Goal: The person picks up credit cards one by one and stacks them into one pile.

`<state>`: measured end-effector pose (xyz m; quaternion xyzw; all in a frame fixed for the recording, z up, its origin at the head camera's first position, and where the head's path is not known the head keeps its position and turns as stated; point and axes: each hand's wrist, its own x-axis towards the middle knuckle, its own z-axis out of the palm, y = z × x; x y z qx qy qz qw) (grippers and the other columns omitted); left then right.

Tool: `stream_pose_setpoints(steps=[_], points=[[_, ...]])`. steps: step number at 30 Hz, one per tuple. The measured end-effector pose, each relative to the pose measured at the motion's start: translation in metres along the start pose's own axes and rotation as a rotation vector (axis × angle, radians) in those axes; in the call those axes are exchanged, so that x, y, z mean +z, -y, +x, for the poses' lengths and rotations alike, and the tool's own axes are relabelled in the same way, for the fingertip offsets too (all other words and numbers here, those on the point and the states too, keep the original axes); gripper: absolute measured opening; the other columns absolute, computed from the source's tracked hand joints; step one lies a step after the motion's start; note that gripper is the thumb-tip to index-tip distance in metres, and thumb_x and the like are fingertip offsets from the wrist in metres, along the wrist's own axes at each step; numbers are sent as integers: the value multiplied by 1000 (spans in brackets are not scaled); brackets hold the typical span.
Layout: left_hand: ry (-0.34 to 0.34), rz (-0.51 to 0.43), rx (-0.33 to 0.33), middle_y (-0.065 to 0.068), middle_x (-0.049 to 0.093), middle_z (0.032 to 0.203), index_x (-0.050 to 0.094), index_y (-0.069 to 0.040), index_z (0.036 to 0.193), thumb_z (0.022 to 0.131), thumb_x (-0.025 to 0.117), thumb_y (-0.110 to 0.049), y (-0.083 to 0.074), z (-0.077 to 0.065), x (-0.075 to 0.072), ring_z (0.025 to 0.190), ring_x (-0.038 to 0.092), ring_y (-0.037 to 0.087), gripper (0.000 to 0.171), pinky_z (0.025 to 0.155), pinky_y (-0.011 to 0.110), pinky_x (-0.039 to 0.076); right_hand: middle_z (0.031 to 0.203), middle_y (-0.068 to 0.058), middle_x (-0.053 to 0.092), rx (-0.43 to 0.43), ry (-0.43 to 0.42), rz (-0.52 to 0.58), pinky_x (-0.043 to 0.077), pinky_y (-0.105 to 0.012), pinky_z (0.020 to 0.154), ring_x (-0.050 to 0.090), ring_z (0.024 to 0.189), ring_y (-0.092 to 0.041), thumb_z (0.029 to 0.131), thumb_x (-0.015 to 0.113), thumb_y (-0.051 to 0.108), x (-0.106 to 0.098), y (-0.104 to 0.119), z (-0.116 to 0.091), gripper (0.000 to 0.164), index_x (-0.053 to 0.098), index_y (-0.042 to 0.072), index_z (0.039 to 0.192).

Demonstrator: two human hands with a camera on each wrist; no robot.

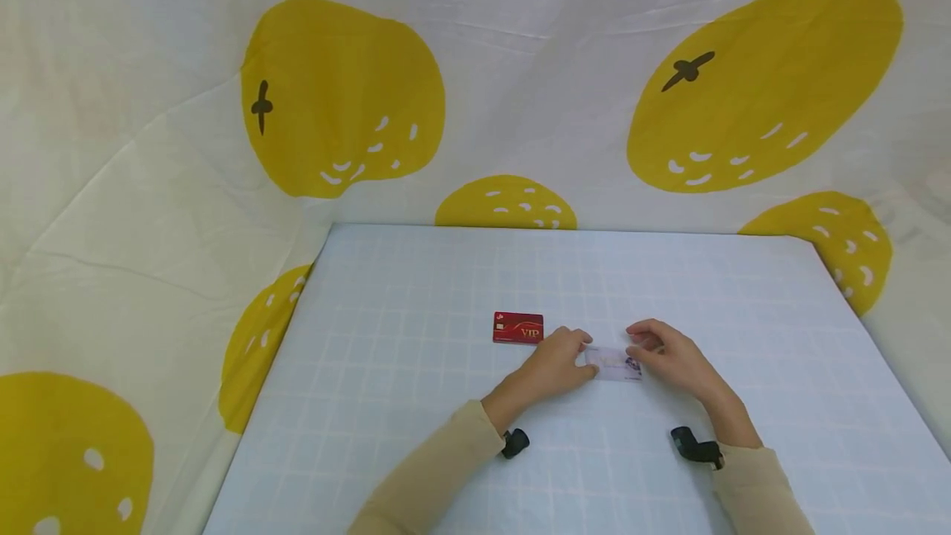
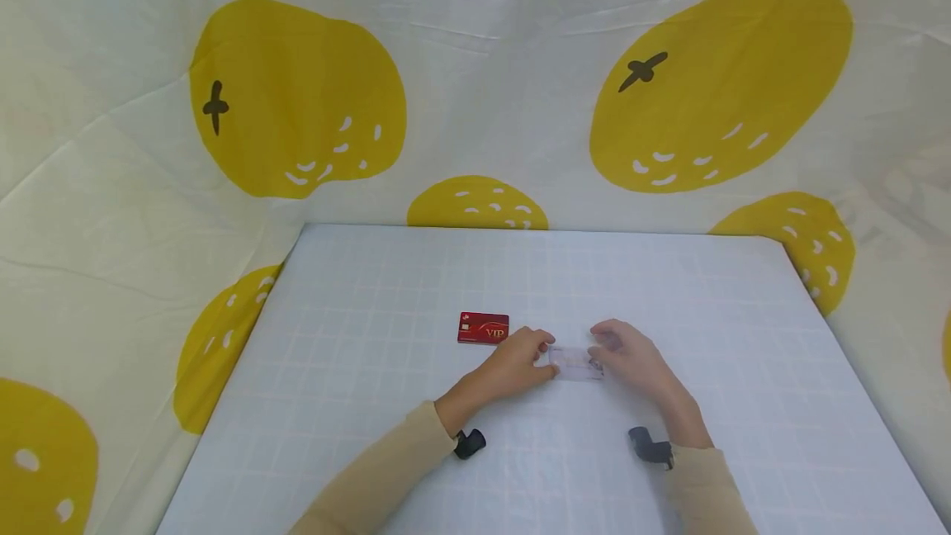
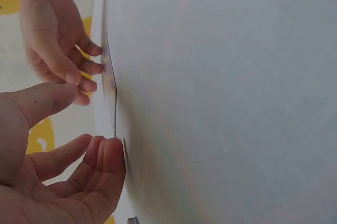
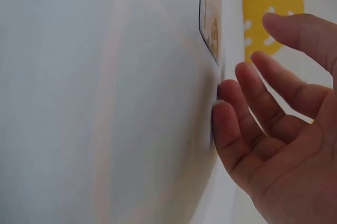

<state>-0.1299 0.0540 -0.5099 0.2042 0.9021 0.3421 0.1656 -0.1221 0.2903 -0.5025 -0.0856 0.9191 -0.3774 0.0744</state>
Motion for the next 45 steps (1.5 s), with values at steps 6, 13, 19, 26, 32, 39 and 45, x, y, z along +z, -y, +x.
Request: stream_pose_setpoints(steps=[6,13,19,26,32,39,45], points=[[18,57,-27,-6,57,100,61,-15,133,89,77,-35,-3,3,4,82,51,5,51,73,19,48,103,-5,64,-40,38,-40,49,-32,74,57,89,-20,90,77,20,-4,-14,-1,38,64,4,121],[51,124,-52,-3,54,107,57,-19,136,86,80,-36,-3,6,7,85,49,8,58,77,22,49,100,-6,59,-109,103,-39,46,-29,75,51,87,-21,82,85,21,-8,-19,-3,45,65,3,118],[65,146,-67,-3,53,108,57,-19,134,86,80,-32,-6,8,9,88,47,8,54,79,22,48,102,-6,54,-116,150,-25,44,-29,77,48,91,-22,78,87,19,-10,-20,-5,52,61,3,120],[64,138,-77,-3,53,108,57,-19,132,86,81,-29,-5,8,7,89,46,9,53,79,22,48,103,-6,51,-92,171,-46,42,-30,77,45,92,-23,76,88,15,-7,-23,-2,48,61,6,116],[58,141,-69,-3,52,107,56,-18,133,86,81,-29,-4,8,8,89,45,9,54,79,22,47,102,-7,49,-101,182,-49,41,-30,76,44,92,-23,77,88,15,-6,-22,0,47,60,5,114],[53,129,-61,-3,53,104,57,-17,132,86,81,-26,-4,8,8,87,46,9,53,77,21,47,103,-7,50,-119,184,-57,41,-30,77,44,92,-23,76,87,10,-6,-23,0,47,58,4,114],[41,102,-58,-5,53,99,56,-18,126,85,82,-23,-5,8,8,83,46,8,49,76,19,46,99,-6,53,-109,205,-9,44,-29,76,48,90,-24,77,85,6,-6,-22,1,48,55,0,115]])
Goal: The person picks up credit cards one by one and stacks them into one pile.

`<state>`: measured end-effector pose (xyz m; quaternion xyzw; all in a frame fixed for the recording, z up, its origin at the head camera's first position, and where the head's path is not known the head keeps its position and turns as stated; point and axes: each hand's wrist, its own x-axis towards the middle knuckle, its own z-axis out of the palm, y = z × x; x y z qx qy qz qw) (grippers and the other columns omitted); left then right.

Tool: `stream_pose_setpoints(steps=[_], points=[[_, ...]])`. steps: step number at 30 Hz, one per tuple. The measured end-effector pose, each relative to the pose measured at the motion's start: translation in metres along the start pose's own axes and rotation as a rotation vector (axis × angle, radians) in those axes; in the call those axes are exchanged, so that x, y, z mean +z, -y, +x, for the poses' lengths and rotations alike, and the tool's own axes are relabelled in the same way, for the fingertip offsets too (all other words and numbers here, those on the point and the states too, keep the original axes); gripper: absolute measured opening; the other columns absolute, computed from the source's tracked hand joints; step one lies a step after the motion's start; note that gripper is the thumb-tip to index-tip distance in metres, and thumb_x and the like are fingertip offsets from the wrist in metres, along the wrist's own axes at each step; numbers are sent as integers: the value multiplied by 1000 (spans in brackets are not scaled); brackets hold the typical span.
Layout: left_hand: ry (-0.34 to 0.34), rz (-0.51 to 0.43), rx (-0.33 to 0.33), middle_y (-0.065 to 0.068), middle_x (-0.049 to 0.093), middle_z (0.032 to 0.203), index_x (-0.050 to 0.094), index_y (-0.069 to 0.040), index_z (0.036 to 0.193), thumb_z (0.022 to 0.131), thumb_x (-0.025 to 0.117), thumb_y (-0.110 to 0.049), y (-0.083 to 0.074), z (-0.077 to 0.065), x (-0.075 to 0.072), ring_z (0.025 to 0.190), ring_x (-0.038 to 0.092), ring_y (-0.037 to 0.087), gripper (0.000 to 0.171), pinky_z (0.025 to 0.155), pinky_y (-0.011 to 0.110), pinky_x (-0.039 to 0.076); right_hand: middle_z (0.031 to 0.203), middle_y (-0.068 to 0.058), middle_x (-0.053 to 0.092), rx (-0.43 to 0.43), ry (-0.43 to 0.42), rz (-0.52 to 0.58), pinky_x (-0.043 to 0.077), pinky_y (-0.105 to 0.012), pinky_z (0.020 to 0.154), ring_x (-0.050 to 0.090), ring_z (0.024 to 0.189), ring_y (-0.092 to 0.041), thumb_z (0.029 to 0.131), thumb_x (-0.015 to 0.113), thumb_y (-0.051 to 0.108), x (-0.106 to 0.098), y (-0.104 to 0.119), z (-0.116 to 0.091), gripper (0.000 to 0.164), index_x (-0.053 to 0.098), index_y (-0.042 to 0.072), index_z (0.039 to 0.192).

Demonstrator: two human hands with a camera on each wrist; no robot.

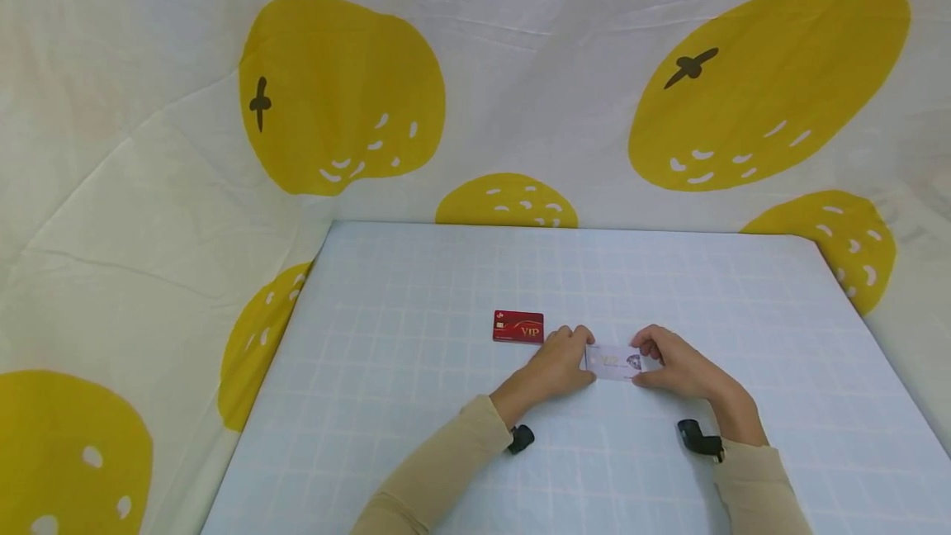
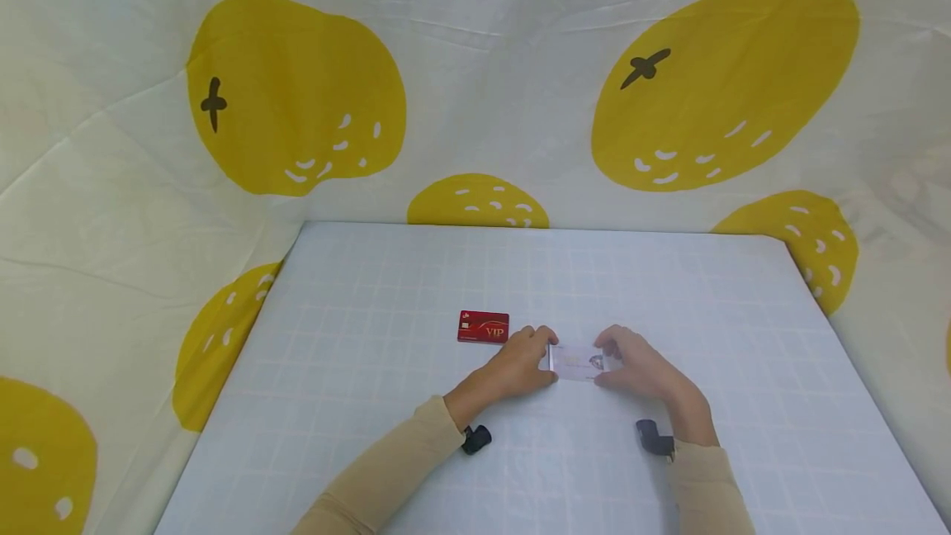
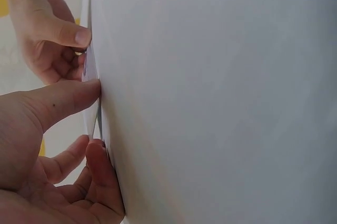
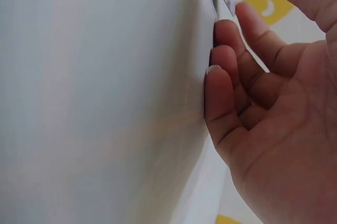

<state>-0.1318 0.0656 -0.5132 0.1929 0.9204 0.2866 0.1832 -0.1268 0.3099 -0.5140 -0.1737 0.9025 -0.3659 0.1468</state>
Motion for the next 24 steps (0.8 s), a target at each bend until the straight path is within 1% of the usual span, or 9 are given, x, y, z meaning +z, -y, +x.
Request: stream_pose_setpoints(steps=[5,10,13,17,20,24], points=[[-15,0,8,-7,55,98,56,-18,124,85,82,-23,0,1,2,83,48,7,48,76,18,46,94,-4,55,36,-4,19,45,-27,73,51,86,-22,80,83,6,0,2,-1,47,54,0,116],[-30,2,-2,-7,55,98,56,-17,125,85,82,-24,-1,1,3,82,49,6,48,74,17,46,93,-4,56,72,-32,29,45,-27,70,51,84,-21,82,83,11,3,5,-1,44,56,2,116],[-33,-17,-15,-7,56,99,57,-17,127,86,81,-24,-1,0,2,82,50,5,48,74,17,47,92,-3,56,76,-58,28,44,-26,70,51,84,-20,84,82,13,4,6,-2,41,58,3,115],[-39,-71,-39,-6,59,102,56,-15,132,86,81,-25,-1,-2,0,84,52,5,52,77,18,49,90,-1,58,74,-104,-2,46,-26,69,53,81,-18,90,76,14,6,6,-1,30,61,4,113],[-39,-130,-47,-6,61,104,56,-13,134,86,80,-28,1,-4,-1,85,54,5,56,77,20,51,90,0,62,94,-143,-27,48,-27,69,56,80,-17,94,71,14,7,8,0,23,63,5,113],[-29,-226,-62,-8,61,102,57,-10,134,86,80,-31,6,-7,-3,84,54,5,57,77,21,51,96,-4,67,144,-175,-32,51,-30,72,59,86,-19,97,66,15,7,13,1,22,63,2,115]])
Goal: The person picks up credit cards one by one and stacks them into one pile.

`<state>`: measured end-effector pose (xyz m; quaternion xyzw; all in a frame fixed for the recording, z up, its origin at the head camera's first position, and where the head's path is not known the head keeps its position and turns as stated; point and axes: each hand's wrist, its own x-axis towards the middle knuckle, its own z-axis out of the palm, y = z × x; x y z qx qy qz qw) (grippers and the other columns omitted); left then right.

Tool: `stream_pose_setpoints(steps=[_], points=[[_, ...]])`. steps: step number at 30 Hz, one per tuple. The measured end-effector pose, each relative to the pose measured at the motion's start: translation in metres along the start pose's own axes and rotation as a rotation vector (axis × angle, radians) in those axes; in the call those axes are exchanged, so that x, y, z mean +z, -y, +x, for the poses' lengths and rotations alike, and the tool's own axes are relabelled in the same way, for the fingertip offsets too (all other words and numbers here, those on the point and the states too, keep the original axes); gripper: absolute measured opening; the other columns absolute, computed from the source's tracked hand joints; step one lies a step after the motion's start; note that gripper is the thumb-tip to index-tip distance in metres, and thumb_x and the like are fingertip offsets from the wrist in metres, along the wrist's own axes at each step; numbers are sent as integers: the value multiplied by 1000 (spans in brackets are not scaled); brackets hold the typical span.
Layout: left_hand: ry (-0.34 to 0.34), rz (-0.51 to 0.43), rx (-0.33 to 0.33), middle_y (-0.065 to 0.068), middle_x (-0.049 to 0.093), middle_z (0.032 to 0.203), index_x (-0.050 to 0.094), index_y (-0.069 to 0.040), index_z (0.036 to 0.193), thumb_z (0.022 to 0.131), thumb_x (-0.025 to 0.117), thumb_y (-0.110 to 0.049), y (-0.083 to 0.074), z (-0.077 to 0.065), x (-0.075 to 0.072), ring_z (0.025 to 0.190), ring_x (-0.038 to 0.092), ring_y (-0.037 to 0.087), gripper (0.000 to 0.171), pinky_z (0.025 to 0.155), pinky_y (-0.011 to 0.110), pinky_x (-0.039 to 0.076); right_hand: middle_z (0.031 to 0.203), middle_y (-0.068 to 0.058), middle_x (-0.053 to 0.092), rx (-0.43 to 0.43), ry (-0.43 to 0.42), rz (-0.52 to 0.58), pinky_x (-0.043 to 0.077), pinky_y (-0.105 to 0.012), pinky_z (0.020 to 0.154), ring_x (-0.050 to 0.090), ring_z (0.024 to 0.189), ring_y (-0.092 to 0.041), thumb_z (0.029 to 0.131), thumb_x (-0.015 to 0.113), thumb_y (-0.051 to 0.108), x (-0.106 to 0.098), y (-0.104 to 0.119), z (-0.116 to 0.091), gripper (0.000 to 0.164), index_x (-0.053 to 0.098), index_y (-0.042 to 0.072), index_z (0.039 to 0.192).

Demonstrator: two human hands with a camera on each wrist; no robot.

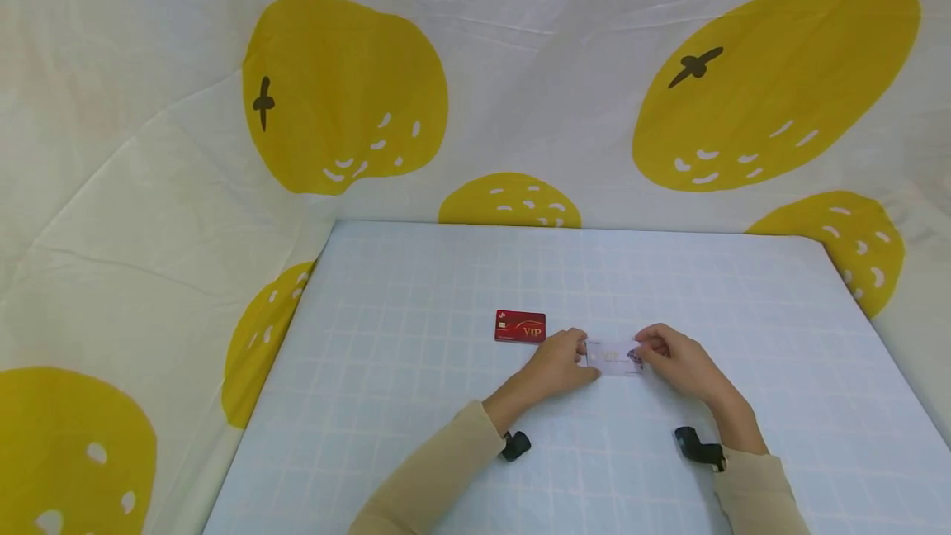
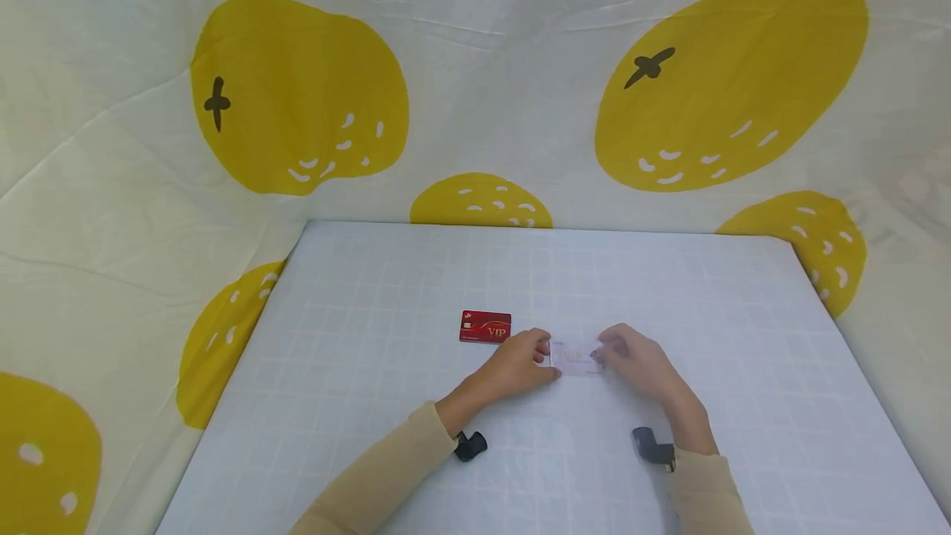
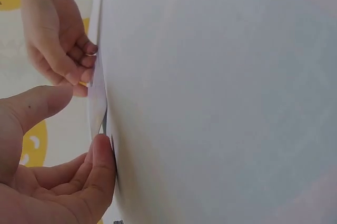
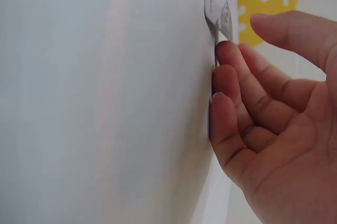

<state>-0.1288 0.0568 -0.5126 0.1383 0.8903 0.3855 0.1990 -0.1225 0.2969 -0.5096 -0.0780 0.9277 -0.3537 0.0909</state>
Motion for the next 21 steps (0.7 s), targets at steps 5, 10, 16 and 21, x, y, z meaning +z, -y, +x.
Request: stream_pose_setpoints(steps=[5,10,16,21], points=[[22,-109,-26,-9,61,101,60,-8,133,84,82,-31,3,-2,-4,88,55,5,58,81,21,51,102,-8,68,50,-9,8,51,-33,73,60,88,-21,99,63,16,-1,7,-1,25,64,-1,117],[34,-174,-23,-9,61,103,61,-7,131,84,83,-30,3,-3,-6,90,55,5,57,83,21,50,103,-8,68,81,-12,33,50,-31,70,58,86,-20,100,61,18,-1,10,-2,28,63,-1,120],[25,-274,-28,-8,62,107,58,-7,136,84,83,-29,5,-4,-4,94,57,4,62,83,21,51,109,-14,68,127,-10,128,52,-28,74,64,91,-22,102,59,26,0,9,-3,37,60,-3,125],[-7,-340,-7,-5,65,113,58,-7,136,85,82,-29,6,-6,-6,96,61,3,60,83,21,51,120,-19,65,156,1,216,53,-25,79,66,99,-25,104,55,29,2,6,-3,42,57,-4,130]])
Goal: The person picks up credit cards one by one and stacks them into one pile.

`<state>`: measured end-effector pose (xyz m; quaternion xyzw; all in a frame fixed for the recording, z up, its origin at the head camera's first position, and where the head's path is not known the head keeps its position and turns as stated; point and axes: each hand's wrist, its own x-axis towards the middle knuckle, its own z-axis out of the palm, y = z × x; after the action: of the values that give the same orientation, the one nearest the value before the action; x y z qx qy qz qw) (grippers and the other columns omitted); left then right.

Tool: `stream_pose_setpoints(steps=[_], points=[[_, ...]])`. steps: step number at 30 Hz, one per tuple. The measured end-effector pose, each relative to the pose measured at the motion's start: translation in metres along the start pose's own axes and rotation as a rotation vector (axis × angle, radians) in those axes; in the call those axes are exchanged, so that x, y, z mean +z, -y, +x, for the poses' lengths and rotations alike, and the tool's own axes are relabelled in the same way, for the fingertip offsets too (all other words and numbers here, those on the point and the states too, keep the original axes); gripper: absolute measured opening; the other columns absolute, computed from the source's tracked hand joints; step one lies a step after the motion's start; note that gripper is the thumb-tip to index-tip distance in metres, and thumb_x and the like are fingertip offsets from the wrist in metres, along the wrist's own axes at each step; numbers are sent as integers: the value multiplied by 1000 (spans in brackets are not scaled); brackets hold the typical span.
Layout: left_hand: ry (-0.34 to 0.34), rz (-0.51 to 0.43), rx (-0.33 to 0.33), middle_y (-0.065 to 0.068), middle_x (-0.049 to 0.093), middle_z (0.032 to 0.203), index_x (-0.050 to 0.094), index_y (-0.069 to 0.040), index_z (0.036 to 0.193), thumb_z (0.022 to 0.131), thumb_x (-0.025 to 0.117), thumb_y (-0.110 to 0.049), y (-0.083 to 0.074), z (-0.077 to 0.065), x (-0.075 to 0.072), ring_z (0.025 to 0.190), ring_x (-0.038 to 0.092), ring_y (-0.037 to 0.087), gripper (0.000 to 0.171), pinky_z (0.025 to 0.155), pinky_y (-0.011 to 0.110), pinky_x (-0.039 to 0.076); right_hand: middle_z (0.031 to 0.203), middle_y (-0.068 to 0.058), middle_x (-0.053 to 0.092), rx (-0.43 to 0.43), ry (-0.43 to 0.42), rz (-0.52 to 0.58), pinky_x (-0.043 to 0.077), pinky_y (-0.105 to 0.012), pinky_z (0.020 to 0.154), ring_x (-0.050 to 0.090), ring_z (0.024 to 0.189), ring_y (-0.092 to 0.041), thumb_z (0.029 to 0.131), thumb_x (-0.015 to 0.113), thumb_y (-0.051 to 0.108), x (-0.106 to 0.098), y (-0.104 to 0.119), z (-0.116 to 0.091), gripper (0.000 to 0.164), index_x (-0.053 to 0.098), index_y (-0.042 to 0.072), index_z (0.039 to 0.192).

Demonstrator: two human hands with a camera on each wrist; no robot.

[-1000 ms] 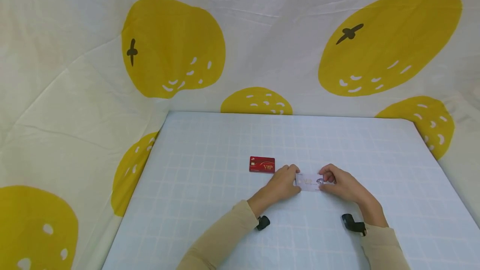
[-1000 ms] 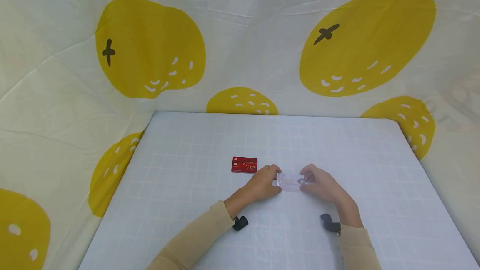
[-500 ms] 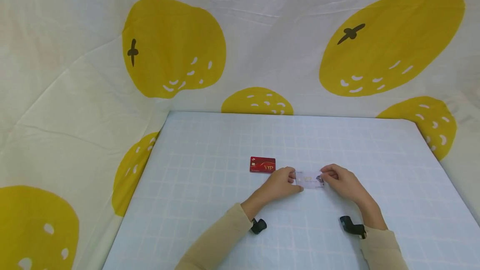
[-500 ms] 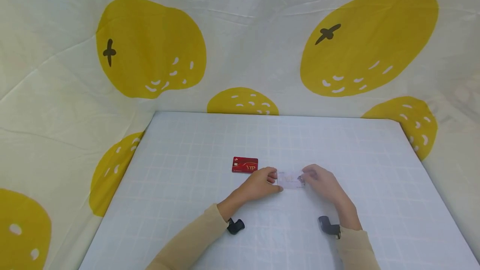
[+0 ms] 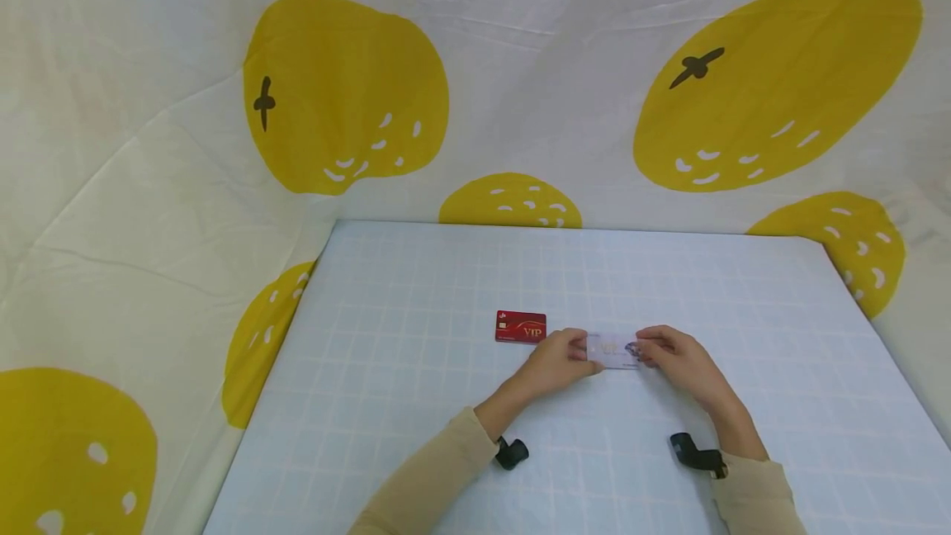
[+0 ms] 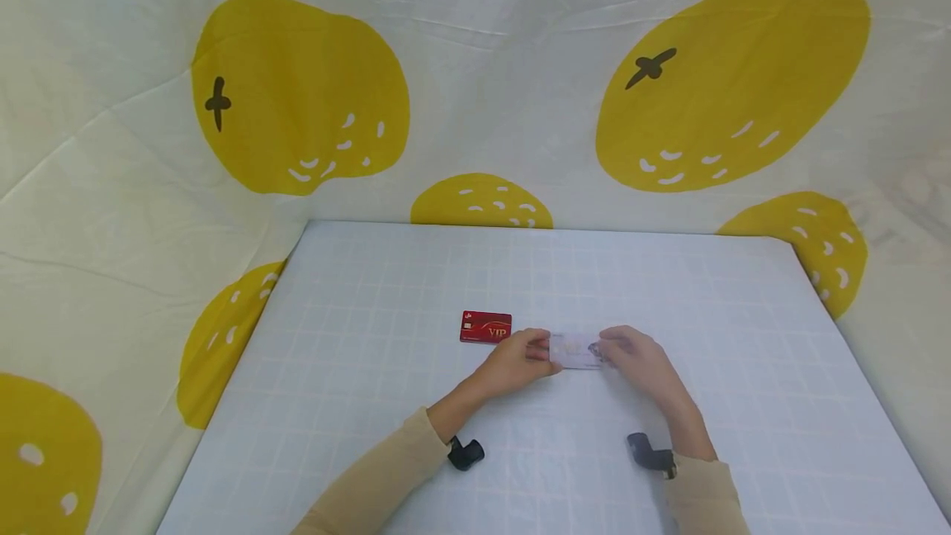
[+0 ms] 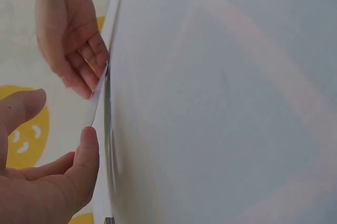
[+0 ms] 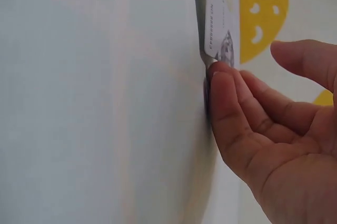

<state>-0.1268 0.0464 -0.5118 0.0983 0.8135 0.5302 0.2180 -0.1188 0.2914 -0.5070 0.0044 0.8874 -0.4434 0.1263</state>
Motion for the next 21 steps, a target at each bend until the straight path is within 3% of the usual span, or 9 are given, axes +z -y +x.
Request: stream_pose_setpoints(steps=[6,16,21], points=[[-53,-9,33,-5,65,119,61,-8,134,86,81,-31,2,-1,-8,98,63,3,56,85,24,52,118,-20,65,-40,-6,98,54,-25,80,66,99,-25,103,58,31,5,4,-2,46,56,-5,132],[-100,-21,2,-7,64,118,62,-13,135,88,79,-34,9,-5,-31,101,64,6,54,84,26,54,117,-22,66,-119,-10,246,55,-24,82,67,97,-15,101,62,26,17,16,7,43,57,-6,130],[-115,-41,55,-2,65,118,61,-8,135,89,77,-34,18,-8,-47,100,64,7,55,84,26,54,118,-22,65,-136,-8,280,54,-23,83,66,97,-16,101,62,27,28,23,15,43,58,-5,130]])
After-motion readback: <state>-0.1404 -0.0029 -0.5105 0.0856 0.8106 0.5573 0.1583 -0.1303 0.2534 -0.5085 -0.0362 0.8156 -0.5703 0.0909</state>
